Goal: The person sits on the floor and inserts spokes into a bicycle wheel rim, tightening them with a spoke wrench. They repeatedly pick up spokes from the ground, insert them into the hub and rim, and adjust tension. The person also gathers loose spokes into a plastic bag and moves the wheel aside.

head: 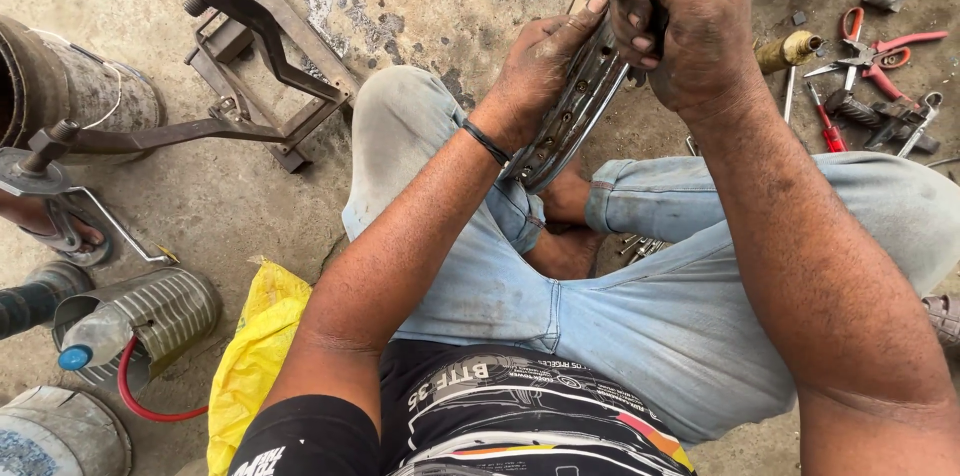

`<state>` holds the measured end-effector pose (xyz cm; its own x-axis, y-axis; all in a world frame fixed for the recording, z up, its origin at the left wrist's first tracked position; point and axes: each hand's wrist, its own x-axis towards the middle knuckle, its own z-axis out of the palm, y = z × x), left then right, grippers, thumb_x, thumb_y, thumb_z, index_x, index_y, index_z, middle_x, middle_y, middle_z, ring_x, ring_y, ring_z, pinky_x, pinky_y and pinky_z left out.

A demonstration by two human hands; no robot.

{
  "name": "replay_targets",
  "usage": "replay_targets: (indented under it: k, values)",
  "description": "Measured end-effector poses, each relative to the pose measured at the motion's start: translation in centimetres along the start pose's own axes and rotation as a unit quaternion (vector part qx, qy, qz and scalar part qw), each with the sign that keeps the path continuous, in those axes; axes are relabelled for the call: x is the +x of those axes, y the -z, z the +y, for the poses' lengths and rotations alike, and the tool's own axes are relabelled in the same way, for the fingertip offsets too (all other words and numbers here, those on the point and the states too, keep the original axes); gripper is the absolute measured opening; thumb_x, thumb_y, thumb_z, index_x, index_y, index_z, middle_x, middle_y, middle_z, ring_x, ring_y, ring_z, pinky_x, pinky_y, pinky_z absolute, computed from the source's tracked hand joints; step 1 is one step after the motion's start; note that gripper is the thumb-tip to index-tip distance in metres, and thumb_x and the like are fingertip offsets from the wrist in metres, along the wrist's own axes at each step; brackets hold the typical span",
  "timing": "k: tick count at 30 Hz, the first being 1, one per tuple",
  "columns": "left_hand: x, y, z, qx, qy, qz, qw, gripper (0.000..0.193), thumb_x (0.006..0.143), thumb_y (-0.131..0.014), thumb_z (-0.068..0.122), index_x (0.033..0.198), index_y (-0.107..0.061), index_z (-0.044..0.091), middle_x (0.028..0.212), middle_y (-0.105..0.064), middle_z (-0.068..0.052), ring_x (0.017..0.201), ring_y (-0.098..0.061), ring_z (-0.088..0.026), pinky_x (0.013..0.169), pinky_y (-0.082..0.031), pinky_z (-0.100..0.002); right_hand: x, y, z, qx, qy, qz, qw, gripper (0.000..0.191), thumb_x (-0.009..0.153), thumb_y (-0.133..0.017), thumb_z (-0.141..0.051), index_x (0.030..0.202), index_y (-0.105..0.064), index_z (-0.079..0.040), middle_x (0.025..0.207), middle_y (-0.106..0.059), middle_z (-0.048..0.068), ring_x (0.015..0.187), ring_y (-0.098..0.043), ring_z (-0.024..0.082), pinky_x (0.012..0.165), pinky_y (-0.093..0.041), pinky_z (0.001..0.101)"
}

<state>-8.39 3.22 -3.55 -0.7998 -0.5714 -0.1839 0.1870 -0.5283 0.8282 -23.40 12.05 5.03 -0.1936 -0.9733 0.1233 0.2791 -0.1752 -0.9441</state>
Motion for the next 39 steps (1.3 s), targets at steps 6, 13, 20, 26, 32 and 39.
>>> replay_targets:
  k: [6, 13, 20, 26, 32, 39]
  values:
    - [-0.5, -0.5, 0.0, 0.083, -0.007, -0.02, 0.996, 0.065, 0.096, -0.054, 0.063, 0.095, -0.074, 0.001, 0.074, -0.072, -0.006, 0.063, -0.073, -0.012, 0.057, -0.061, -0.028, -0.5, 1.2, 0.4, 0.05, -0.019, 0.0, 0.999, 0.021, 0.112, -0.049, -0.01, 0.101, -0.062, 0.003, 0.071, -0.05, 0.006, 0.054, -0.046, 0.01, 0.046, -0.036, 0.0243]
    - [-0.7, -1.3, -0.4, 0.106, -0.04, 0.008, 0.994, 0.065, 0.1, -0.055, 0.062, 0.096, -0.078, 0.001, 0.076, -0.071, -0.007, 0.068, -0.067, -0.012, 0.061, -0.057, -0.027, -0.5, 0.7, -0.2, 0.065, -0.009, -0.008, 0.998, 0.02, 0.111, -0.05, -0.01, 0.097, -0.059, 0.001, 0.076, -0.054, 0.008, 0.055, -0.047, 0.011, 0.046, -0.036, 0.0242]
    - [-1.5, -1.2, 1.8, 0.013, 0.015, 0.017, 1.0, 0.047, 0.103, -0.059, 0.046, 0.1, -0.069, 0.0, 0.083, -0.076, -0.016, 0.065, -0.069, -0.018, 0.059, -0.058, -0.03, -1.2, 2.5, -1.3, 0.155, -0.046, 0.038, 0.986, 0.03, 0.11, -0.048, -0.027, 0.099, -0.062, -0.002, 0.084, -0.062, 0.009, 0.063, -0.053, 0.011, 0.053, -0.042, 0.0247]
    - [-2.3, 1.8, 6.2, 0.051, 0.013, 0.024, 0.998, 0.051, 0.105, -0.06, 0.044, 0.11, -0.071, -0.005, 0.09, -0.076, -0.02, 0.073, -0.074, -0.023, 0.065, -0.065, -0.035, 0.4, 6.0, -0.1, 0.073, -0.026, 0.092, 0.993, 0.032, 0.11, -0.055, -0.038, 0.105, -0.066, -0.008, 0.097, -0.069, 0.007, 0.074, -0.064, 0.008, 0.054, -0.044, 0.0191]
    - [-3.5, 2.9, 6.7, 0.035, 0.001, 0.065, 0.997, 0.05, 0.106, -0.057, 0.044, 0.111, -0.071, -0.004, 0.09, -0.076, -0.02, 0.073, -0.074, -0.023, 0.061, -0.061, -0.033, 1.6, 3.1, 4.6, -0.163, -0.132, 0.143, 0.967, 0.006, 0.095, -0.067, -0.01, 0.094, -0.073, -0.008, 0.082, -0.068, 0.005, 0.067, -0.06, 0.005, 0.055, -0.046, 0.0192]
    - [-4.0, 4.0, 5.8, 0.049, -0.007, 0.077, 0.996, 0.055, 0.103, -0.058, 0.047, 0.114, -0.072, -0.005, 0.096, -0.077, -0.017, 0.082, -0.076, -0.02, 0.071, -0.065, -0.032, 1.2, -0.7, 6.0, -0.383, 0.046, 0.014, 0.922, 0.007, 0.099, -0.076, -0.007, 0.106, -0.074, -0.008, 0.092, -0.071, 0.0, 0.079, -0.062, 0.004, 0.071, -0.055, 0.0225]
